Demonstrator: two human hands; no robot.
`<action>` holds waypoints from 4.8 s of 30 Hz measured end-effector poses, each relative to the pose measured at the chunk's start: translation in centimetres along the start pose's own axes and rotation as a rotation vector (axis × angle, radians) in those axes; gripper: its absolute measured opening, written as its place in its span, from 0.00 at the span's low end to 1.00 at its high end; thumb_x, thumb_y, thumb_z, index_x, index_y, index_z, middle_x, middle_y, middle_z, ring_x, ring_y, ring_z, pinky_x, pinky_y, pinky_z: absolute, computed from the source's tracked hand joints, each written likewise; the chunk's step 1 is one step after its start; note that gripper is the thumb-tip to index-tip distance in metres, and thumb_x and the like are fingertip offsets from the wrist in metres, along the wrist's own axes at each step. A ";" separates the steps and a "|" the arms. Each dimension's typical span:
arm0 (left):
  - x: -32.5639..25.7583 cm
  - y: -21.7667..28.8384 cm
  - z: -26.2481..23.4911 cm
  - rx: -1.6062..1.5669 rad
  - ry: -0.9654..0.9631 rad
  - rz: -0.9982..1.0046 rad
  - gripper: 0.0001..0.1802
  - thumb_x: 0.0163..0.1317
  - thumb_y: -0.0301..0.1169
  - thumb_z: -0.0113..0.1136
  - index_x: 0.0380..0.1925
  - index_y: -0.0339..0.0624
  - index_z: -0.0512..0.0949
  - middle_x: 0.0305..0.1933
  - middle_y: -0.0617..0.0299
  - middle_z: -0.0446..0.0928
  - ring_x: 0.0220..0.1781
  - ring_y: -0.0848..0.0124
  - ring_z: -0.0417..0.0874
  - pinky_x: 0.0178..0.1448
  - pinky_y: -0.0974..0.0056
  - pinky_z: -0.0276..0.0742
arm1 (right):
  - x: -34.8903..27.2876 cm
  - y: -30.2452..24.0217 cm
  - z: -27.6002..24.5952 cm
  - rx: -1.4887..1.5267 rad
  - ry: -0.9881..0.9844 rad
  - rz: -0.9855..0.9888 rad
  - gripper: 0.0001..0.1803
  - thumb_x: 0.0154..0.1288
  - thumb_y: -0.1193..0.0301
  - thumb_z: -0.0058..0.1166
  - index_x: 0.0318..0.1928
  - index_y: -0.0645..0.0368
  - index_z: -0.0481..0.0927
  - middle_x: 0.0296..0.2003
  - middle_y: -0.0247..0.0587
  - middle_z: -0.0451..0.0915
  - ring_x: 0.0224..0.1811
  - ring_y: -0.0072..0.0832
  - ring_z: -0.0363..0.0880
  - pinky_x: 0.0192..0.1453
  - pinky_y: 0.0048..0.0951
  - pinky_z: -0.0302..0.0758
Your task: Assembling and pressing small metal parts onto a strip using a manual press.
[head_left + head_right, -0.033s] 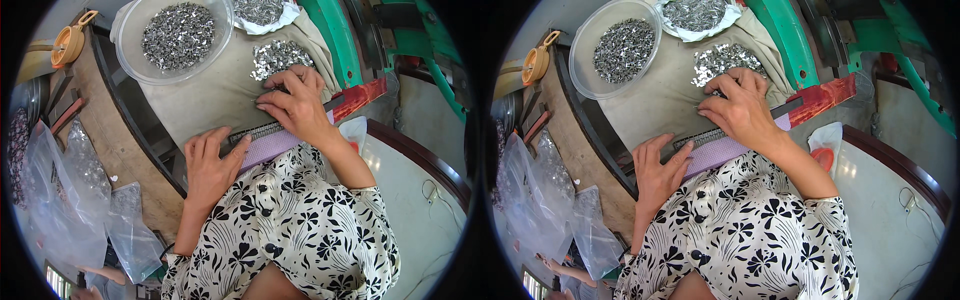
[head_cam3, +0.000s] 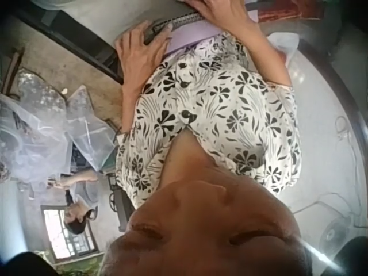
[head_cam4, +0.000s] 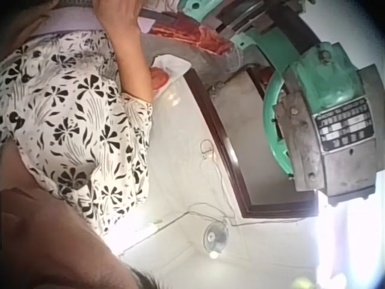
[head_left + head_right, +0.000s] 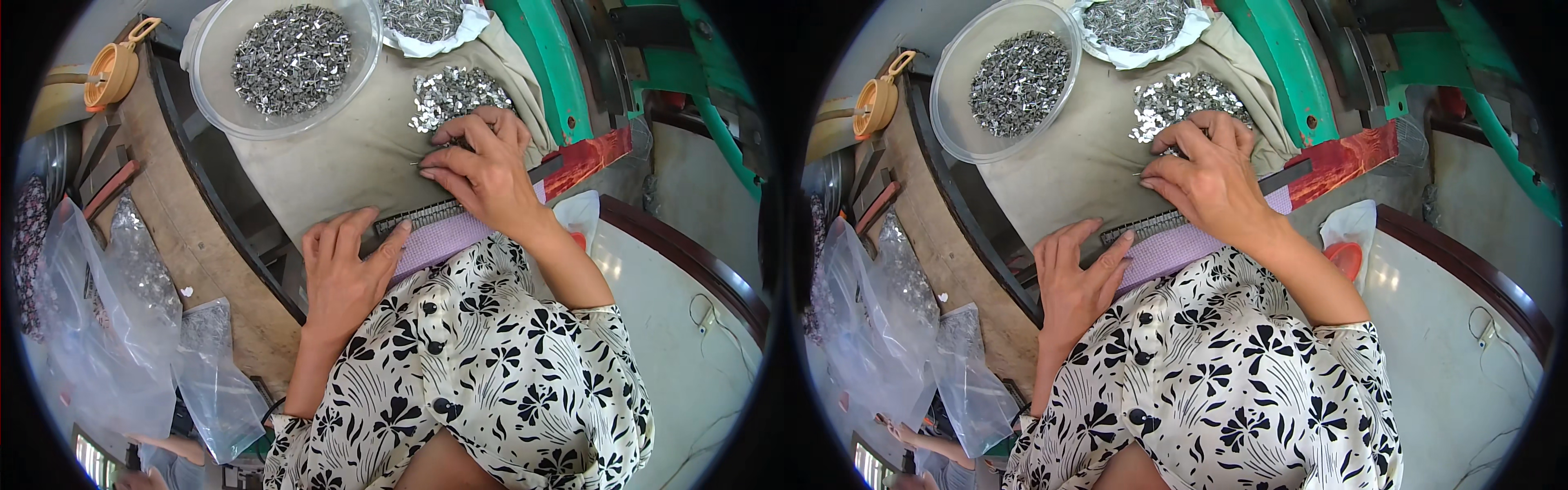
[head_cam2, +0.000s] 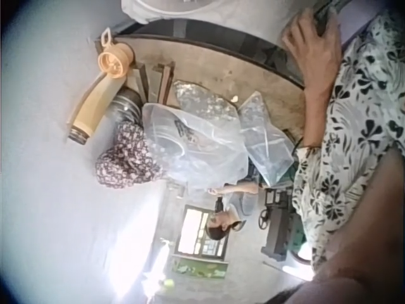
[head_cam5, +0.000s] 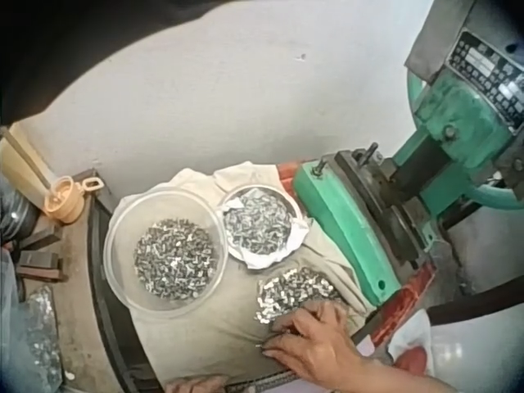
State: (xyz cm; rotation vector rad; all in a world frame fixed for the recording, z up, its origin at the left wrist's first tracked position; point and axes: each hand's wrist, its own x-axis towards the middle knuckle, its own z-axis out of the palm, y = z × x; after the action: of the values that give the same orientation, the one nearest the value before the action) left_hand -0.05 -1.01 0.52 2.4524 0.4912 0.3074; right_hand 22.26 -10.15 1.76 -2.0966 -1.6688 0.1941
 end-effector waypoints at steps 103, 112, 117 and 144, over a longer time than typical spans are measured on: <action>-0.3 -1.0 -0.4 -0.223 0.114 -0.135 0.13 0.43 0.23 0.73 0.30 0.40 0.79 0.50 0.57 0.77 0.46 0.57 0.76 0.48 0.56 0.71 | -2.4 1.1 -3.6 0.218 -0.176 0.191 0.07 0.50 0.70 0.71 0.32 0.50 0.88 0.50 0.30 0.79 0.60 0.39 0.64 0.67 0.43 0.53; -0.4 -1.0 -0.2 -0.234 0.106 -0.148 0.14 0.43 0.23 0.73 0.32 0.39 0.80 0.50 0.55 0.77 0.48 0.55 0.76 0.50 0.55 0.71 | -3.1 0.7 -3.1 0.156 -0.177 0.052 0.05 0.50 0.68 0.69 0.30 0.49 0.86 0.50 0.29 0.78 0.59 0.40 0.66 0.63 0.43 0.53; -0.4 -1.0 -0.3 -0.260 0.094 -0.195 0.15 0.43 0.23 0.73 0.32 0.38 0.80 0.50 0.55 0.77 0.50 0.55 0.76 0.52 0.55 0.72 | -3.1 0.5 -2.8 0.105 -0.192 0.037 0.05 0.50 0.68 0.69 0.30 0.49 0.86 0.51 0.25 0.77 0.62 0.41 0.64 0.64 0.49 0.54; 0.0 -0.3 1.0 -0.218 0.164 -0.217 0.15 0.45 0.26 0.75 0.35 0.41 0.82 0.48 0.57 0.77 0.49 0.57 0.75 0.54 0.55 0.69 | -8.0 2.1 -3.5 -0.110 0.225 0.102 0.13 0.47 0.70 0.72 0.37 0.46 0.90 0.39 0.27 0.81 0.48 0.35 0.71 0.53 0.35 0.64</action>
State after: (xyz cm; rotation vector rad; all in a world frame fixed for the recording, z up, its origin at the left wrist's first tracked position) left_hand 0.20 -1.25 -0.45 2.1510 0.7468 0.4487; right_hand 23.38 -19.07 2.68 -2.1949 -1.4716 -0.1015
